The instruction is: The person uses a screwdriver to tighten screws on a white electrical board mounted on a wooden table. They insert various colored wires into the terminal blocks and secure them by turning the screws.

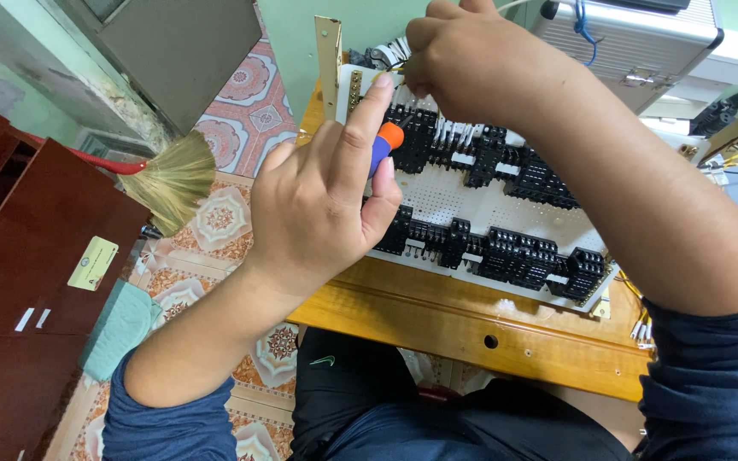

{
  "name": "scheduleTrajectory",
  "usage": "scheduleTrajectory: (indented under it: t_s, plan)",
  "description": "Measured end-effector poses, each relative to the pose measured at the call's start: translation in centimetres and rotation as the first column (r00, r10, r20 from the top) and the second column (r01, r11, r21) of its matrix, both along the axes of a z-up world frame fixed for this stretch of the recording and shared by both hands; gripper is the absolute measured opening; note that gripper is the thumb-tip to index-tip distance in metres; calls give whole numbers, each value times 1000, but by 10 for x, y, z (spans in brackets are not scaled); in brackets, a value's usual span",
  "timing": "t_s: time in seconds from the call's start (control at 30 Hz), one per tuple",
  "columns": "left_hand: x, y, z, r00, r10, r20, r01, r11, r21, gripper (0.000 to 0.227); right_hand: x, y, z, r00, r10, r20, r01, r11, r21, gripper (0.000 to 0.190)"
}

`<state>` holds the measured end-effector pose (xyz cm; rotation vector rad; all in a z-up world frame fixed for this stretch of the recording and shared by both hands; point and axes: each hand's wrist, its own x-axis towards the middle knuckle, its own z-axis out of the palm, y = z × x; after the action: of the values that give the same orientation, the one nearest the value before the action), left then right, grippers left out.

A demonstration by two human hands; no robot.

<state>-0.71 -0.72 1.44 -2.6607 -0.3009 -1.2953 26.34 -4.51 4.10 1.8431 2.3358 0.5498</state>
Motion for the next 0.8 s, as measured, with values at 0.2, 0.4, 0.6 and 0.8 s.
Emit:
scheduleTrajectory:
  t_s: [0.2,0.4,0.6,0.8]
  plan:
    - [1,-3,1,999,33,-22,-33,999,-13,52,-6,-7,-4,981,34,190,-64,985,157,12]
    - [-1,-6,11,984,-172,-39,167,981,-102,45,-5,-12,-9,979,37,199,-84,969,233,10]
    - [2,-4,-1,971,-235,36,238,967,-88,48,-4,-11,-13,988,44,146,-82,961,264,11]
    - [17,9,-19,907,-279,316,257,960,109,33,0,-10,-27,999,30,18,-34,949,314,9]
